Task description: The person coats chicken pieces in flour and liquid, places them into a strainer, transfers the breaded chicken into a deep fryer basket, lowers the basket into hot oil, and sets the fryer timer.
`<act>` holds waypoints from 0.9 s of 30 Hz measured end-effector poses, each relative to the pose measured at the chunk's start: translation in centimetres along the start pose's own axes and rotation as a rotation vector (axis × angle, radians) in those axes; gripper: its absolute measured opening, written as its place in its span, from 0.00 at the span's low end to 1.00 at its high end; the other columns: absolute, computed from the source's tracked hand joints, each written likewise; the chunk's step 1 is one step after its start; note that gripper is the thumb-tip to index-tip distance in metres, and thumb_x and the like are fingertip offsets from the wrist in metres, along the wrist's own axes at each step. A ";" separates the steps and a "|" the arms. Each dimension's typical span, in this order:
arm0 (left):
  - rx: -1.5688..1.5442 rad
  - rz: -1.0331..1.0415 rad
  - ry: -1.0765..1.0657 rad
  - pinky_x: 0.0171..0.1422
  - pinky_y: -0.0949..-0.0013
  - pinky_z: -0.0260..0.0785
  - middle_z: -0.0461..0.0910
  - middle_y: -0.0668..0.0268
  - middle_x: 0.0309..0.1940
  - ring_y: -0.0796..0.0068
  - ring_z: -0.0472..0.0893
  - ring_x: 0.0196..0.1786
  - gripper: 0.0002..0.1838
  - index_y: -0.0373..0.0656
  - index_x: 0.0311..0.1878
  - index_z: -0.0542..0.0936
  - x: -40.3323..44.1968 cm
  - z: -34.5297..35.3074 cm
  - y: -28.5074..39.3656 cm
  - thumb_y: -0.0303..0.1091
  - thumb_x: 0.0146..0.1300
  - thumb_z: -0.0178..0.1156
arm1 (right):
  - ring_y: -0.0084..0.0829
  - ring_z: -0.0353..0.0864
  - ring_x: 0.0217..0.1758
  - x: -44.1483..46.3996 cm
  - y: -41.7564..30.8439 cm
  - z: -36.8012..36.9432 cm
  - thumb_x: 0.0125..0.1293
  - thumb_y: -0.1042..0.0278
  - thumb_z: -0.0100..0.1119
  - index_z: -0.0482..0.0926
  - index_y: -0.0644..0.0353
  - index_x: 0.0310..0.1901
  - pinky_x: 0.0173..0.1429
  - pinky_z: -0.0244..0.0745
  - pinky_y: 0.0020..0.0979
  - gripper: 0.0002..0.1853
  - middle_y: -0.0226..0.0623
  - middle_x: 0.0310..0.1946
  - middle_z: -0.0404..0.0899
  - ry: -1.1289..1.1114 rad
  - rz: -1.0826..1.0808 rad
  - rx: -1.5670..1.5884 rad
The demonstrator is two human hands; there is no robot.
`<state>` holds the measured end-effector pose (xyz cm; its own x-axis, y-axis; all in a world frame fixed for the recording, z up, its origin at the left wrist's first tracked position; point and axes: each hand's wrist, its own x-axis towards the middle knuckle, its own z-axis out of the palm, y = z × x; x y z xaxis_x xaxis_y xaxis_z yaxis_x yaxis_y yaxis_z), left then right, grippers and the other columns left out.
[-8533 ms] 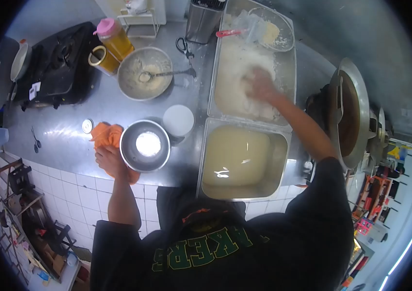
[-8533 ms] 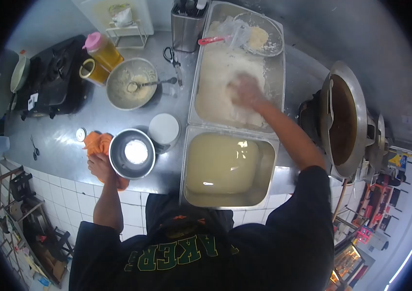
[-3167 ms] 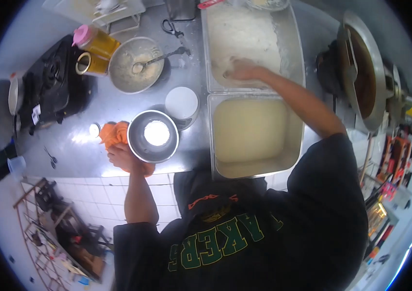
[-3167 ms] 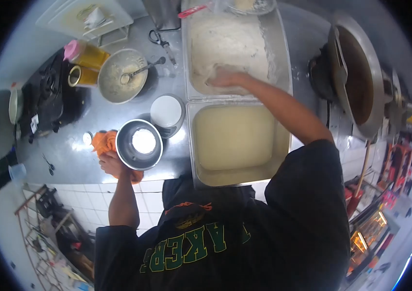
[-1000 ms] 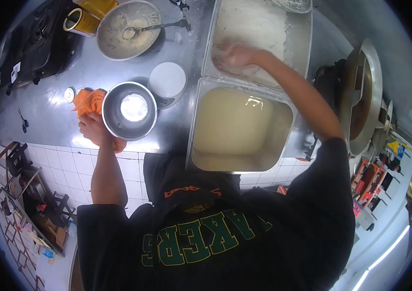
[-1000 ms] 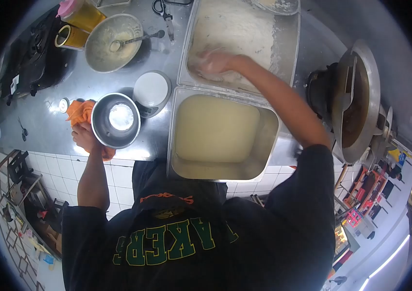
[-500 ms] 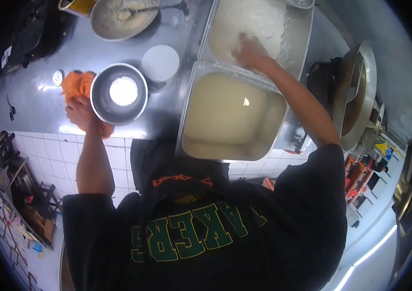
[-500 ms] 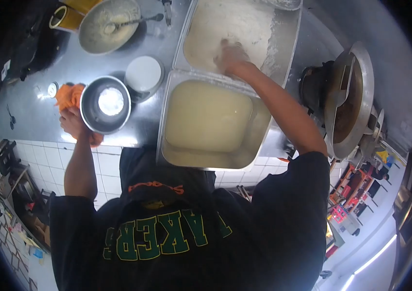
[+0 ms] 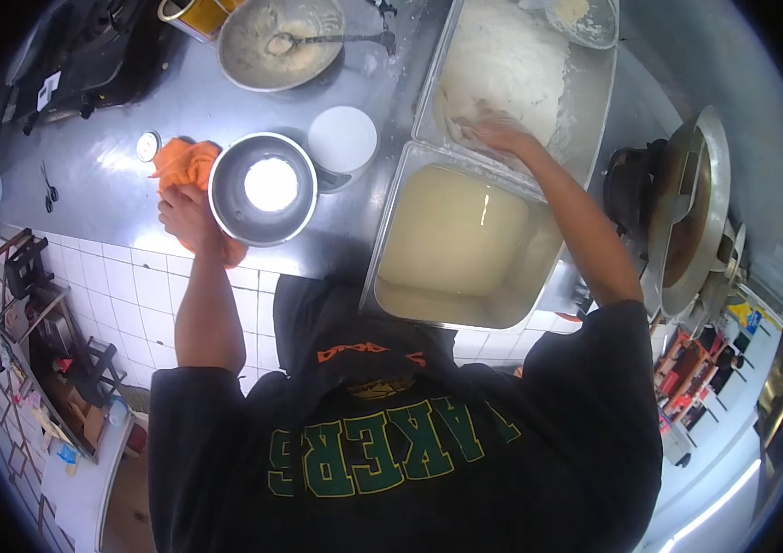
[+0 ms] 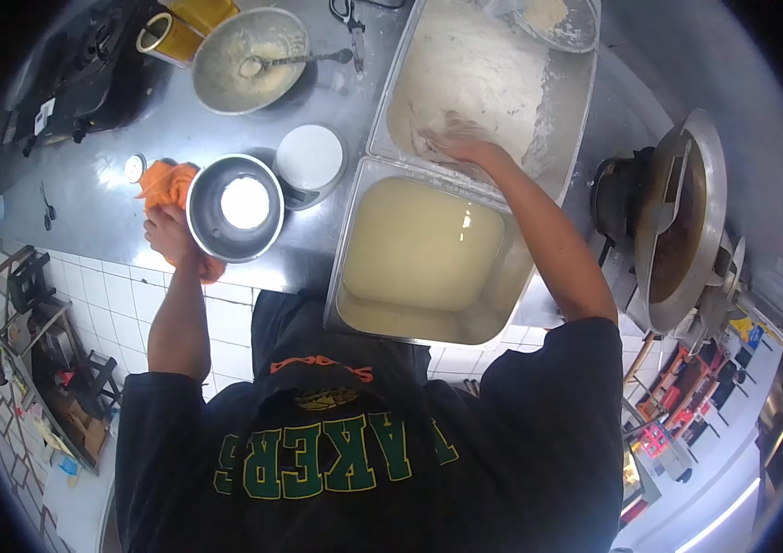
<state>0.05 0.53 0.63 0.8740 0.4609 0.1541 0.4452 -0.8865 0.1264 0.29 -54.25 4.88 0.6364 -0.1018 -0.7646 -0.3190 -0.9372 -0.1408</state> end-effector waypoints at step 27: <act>-0.011 0.027 -0.033 0.48 0.43 0.69 0.75 0.48 0.43 0.44 0.76 0.45 0.27 0.37 0.47 0.72 -0.4 -1.1 0.6 0.53 0.71 0.36 | 0.45 0.66 0.74 -3.0 0.6 -10.2 0.69 0.31 0.49 0.60 0.58 0.75 0.77 0.58 0.40 0.44 0.49 0.70 0.68 -0.060 -0.310 0.076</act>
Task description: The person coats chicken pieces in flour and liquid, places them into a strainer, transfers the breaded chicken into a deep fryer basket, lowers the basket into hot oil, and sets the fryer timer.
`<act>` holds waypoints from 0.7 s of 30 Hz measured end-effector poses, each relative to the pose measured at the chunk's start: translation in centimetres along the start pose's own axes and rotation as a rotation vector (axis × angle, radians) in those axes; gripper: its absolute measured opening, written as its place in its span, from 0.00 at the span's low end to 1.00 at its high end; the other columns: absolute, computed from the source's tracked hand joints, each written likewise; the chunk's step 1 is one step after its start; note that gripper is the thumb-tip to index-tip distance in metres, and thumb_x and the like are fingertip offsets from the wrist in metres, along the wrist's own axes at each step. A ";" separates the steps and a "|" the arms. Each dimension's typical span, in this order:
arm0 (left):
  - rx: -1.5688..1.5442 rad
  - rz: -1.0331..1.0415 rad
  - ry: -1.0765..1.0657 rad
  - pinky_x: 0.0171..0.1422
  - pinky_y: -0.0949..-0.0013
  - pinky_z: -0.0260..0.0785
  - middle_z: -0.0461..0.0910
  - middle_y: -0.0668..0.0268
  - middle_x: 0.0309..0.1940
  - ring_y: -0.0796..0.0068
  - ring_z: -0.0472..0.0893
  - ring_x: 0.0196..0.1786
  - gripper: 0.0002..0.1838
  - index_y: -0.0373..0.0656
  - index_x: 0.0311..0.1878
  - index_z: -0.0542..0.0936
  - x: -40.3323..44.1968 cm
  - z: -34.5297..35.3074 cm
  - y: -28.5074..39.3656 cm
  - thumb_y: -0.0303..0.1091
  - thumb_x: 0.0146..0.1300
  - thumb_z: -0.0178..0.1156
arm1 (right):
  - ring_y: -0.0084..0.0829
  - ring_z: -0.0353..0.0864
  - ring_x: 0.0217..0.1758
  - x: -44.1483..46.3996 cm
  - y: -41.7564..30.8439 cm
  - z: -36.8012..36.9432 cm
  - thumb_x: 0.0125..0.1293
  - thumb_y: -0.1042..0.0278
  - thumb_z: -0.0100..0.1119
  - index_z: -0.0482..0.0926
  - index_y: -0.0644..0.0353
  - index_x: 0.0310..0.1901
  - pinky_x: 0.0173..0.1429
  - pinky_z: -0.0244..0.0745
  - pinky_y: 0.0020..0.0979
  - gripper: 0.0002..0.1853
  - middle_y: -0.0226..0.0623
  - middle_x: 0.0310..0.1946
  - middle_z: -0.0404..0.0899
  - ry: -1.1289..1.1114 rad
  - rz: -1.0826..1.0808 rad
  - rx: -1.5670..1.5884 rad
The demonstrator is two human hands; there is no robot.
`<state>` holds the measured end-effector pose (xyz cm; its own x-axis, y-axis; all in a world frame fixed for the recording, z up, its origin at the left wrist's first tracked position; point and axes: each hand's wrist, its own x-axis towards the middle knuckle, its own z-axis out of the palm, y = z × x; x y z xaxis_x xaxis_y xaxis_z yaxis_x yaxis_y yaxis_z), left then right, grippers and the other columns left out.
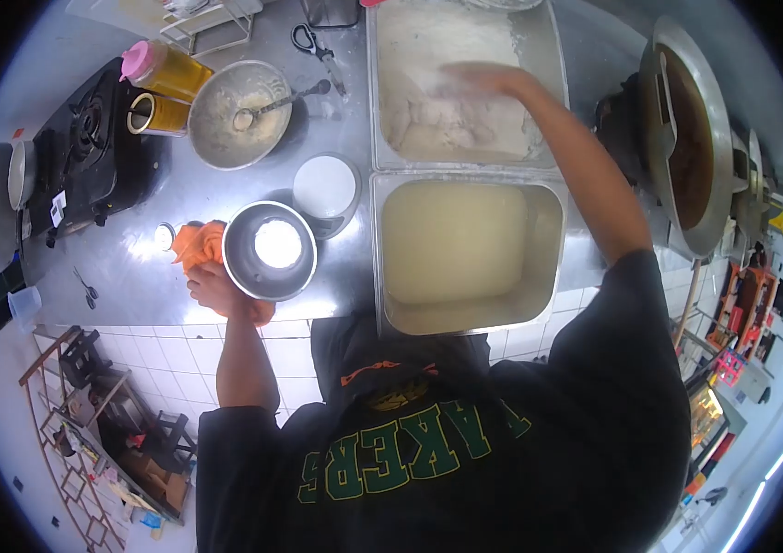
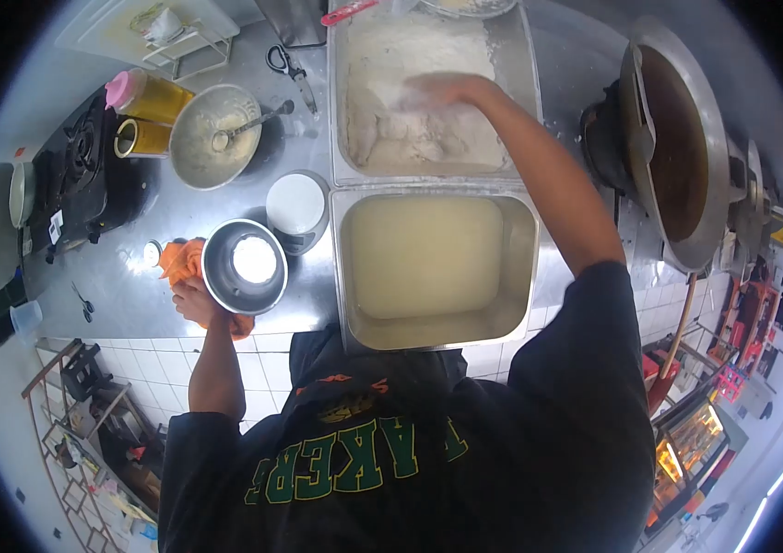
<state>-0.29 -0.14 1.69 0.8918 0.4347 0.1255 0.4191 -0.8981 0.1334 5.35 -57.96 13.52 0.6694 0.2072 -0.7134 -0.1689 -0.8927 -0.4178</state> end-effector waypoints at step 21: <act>-0.020 0.044 -0.046 0.50 0.41 0.70 0.75 0.48 0.48 0.44 0.77 0.51 0.25 0.40 0.49 0.73 0.4 0.2 -1.0 0.54 0.71 0.41 | 0.47 0.45 0.83 -8.2 1.7 1.2 0.58 0.12 0.37 0.49 0.43 0.79 0.78 0.44 0.62 0.55 0.43 0.80 0.50 0.281 0.142 0.683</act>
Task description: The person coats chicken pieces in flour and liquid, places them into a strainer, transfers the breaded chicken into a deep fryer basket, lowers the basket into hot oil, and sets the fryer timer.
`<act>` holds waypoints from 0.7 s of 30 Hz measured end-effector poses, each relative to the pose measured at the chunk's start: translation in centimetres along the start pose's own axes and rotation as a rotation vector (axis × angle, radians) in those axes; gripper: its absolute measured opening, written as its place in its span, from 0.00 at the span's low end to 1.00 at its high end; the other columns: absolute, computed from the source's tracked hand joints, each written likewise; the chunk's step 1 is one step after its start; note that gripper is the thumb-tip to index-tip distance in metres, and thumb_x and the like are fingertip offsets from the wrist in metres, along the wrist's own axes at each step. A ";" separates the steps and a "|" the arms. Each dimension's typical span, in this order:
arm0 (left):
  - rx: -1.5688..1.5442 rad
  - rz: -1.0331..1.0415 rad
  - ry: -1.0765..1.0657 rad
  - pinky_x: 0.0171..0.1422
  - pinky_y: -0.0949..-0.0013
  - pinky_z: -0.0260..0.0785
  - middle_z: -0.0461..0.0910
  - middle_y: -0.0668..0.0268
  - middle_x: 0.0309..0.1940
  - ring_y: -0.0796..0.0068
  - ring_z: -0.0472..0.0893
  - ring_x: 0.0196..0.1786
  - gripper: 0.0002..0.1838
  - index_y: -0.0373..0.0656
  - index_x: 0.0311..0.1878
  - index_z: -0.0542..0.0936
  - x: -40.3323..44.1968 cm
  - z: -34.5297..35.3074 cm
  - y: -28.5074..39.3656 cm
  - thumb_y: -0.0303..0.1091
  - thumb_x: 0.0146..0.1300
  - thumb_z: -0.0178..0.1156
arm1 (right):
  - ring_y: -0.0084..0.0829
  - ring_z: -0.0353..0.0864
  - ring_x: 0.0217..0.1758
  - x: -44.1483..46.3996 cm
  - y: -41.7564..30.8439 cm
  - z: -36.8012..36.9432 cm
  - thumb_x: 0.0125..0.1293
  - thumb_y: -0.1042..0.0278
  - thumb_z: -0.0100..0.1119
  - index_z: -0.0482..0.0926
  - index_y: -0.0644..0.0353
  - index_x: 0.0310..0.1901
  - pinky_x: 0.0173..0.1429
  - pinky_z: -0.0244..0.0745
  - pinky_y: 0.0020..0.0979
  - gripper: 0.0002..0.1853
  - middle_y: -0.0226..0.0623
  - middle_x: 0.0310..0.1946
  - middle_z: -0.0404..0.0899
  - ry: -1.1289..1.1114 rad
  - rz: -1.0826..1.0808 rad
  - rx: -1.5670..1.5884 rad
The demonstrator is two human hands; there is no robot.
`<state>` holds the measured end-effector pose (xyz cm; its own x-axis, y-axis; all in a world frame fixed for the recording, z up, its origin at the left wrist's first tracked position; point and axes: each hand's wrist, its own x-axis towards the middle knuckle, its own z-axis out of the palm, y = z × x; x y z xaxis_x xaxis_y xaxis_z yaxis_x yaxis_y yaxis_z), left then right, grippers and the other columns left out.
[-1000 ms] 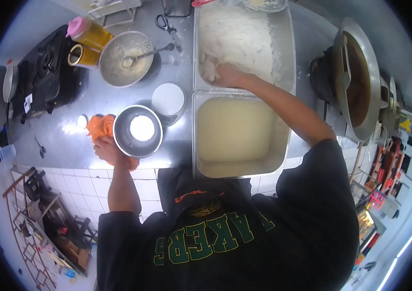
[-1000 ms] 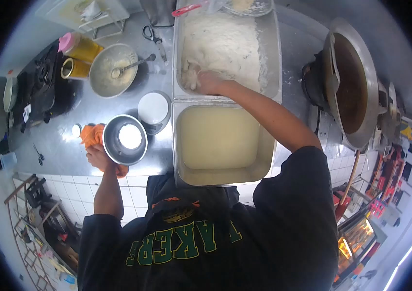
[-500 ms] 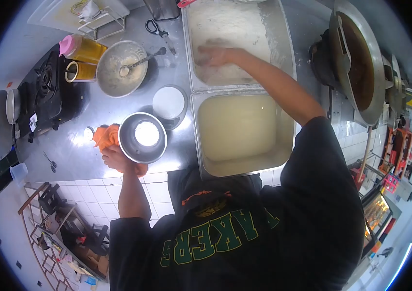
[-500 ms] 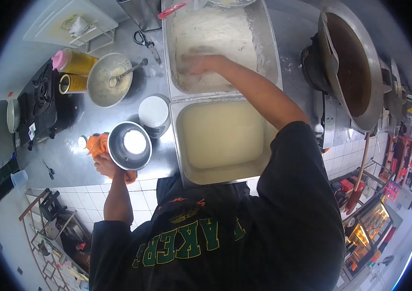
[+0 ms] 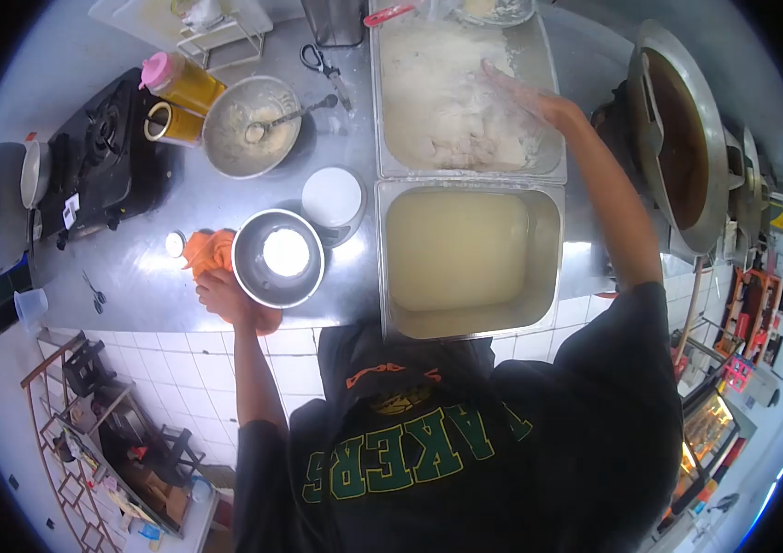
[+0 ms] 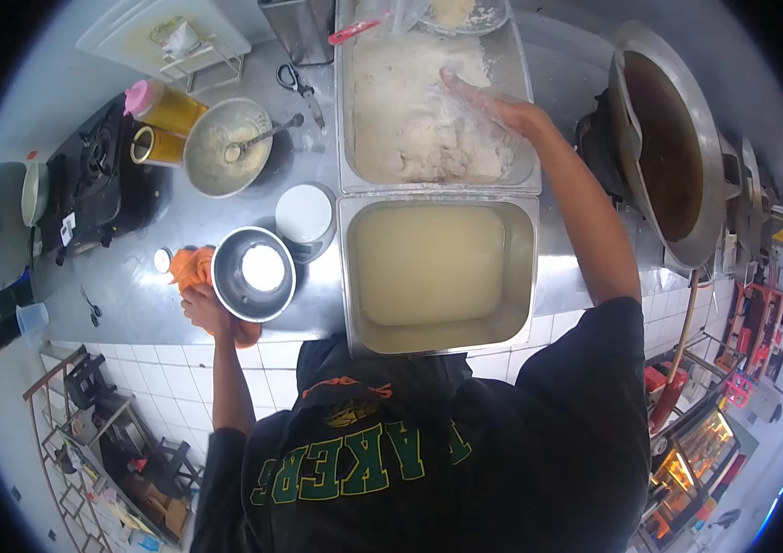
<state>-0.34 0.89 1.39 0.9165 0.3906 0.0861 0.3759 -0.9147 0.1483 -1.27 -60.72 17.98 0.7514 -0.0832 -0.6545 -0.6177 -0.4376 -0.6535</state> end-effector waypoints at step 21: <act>-0.721 1.150 -0.262 0.48 0.48 0.67 0.76 0.57 0.40 0.51 0.74 0.46 0.11 0.45 0.40 0.80 -15.8 -15.7 39.1 0.41 0.60 0.62 | 0.43 0.71 0.69 -4.3 -6.9 7.4 0.67 0.24 0.43 0.62 0.58 0.73 0.74 0.63 0.47 0.47 0.44 0.67 0.70 0.353 -0.228 1.156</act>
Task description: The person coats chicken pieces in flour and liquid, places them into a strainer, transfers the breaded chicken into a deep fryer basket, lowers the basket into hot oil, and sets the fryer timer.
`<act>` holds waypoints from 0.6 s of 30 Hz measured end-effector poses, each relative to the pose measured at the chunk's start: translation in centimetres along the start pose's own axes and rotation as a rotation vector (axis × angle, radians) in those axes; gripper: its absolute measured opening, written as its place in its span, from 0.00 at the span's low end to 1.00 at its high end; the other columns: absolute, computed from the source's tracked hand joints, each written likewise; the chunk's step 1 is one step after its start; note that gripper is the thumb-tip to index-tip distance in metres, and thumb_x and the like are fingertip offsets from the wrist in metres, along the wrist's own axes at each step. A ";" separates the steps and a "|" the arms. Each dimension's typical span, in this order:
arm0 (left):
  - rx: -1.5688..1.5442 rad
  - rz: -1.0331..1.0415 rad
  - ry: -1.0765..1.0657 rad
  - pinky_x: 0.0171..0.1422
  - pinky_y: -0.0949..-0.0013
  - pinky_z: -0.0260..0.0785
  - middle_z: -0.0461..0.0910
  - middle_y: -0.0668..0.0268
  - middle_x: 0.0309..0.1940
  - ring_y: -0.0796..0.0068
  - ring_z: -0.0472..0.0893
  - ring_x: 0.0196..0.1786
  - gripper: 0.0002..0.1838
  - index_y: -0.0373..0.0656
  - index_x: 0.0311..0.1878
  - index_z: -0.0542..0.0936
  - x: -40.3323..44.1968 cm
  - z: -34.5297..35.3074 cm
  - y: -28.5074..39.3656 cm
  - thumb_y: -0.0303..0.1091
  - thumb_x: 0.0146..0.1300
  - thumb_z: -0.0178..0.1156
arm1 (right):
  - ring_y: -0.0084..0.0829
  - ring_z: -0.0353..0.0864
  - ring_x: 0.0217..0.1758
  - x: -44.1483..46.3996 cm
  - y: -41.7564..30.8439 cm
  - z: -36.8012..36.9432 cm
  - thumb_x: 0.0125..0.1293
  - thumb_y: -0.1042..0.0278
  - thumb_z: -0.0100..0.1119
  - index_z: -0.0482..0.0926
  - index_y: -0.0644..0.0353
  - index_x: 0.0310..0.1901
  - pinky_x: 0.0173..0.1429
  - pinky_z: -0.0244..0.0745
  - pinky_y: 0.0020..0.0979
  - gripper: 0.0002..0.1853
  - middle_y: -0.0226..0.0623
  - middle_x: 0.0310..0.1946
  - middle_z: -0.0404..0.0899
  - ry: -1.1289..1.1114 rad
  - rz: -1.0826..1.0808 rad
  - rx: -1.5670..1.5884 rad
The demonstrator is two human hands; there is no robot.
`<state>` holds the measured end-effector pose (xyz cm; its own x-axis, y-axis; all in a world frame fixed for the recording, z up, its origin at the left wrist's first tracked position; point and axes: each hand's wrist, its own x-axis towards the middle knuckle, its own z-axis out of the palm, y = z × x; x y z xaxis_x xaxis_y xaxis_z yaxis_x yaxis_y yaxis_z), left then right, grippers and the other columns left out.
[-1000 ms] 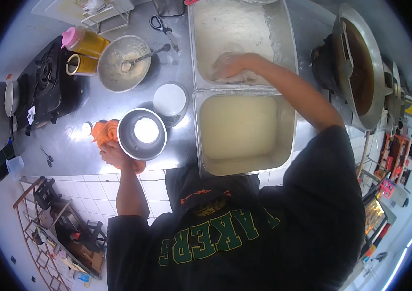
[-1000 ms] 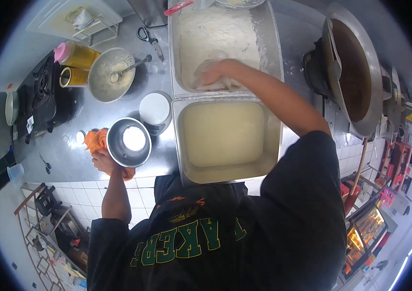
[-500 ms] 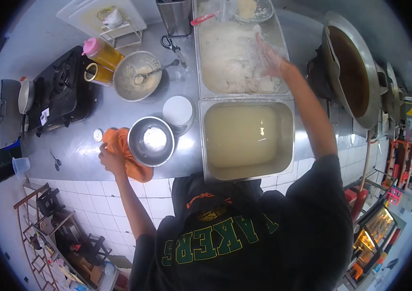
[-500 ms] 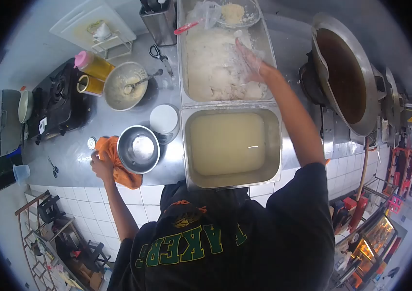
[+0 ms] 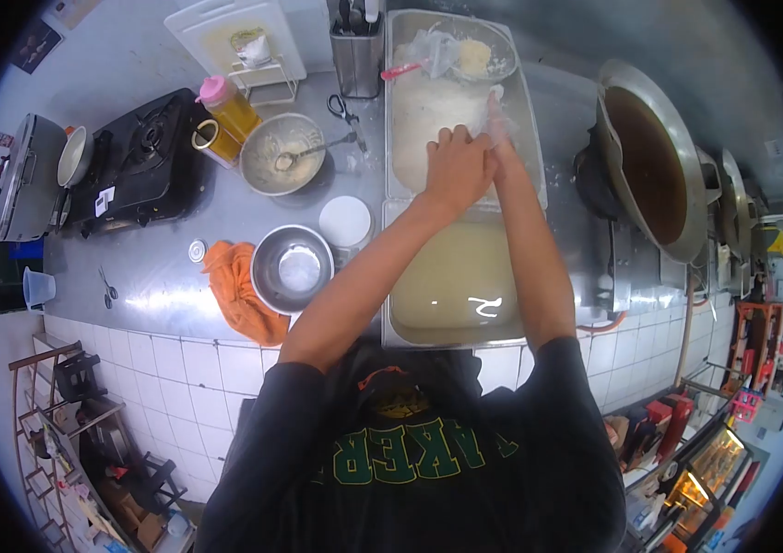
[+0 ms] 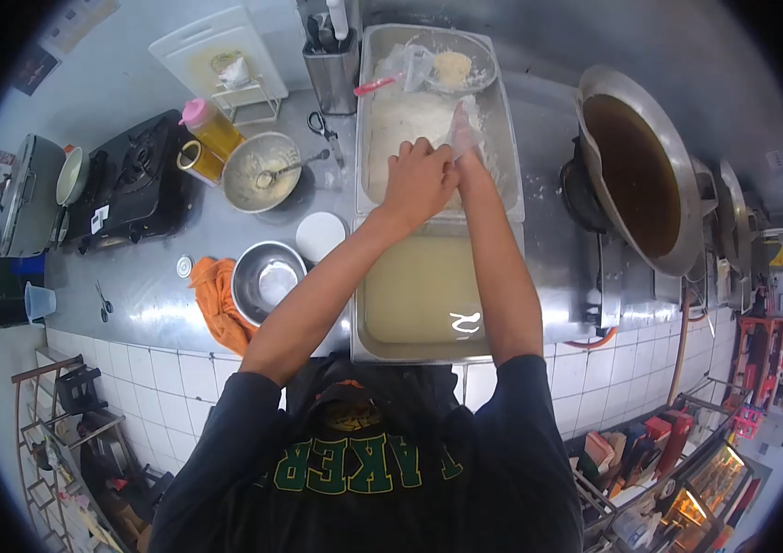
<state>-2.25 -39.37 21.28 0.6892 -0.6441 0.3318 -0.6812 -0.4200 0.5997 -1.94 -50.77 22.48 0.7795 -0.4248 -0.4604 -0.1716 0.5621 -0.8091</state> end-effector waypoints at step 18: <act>0.080 -1.163 0.515 0.51 0.64 0.72 0.82 0.57 0.38 0.64 0.81 0.42 0.18 0.35 0.47 0.78 -27.7 -18.7 -30.4 0.43 0.72 0.53 | 0.48 0.71 0.69 17.6 17.0 -8.8 0.69 0.63 0.51 0.70 0.67 0.66 0.70 0.66 0.45 0.26 0.55 0.65 0.72 -0.800 -0.188 -2.252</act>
<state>3.95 3.19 7.44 0.8908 0.4422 -0.1042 0.3863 -0.6164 0.6862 3.55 -54.91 -2.60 0.7498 0.1888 -0.6341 0.2023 -0.9779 -0.0519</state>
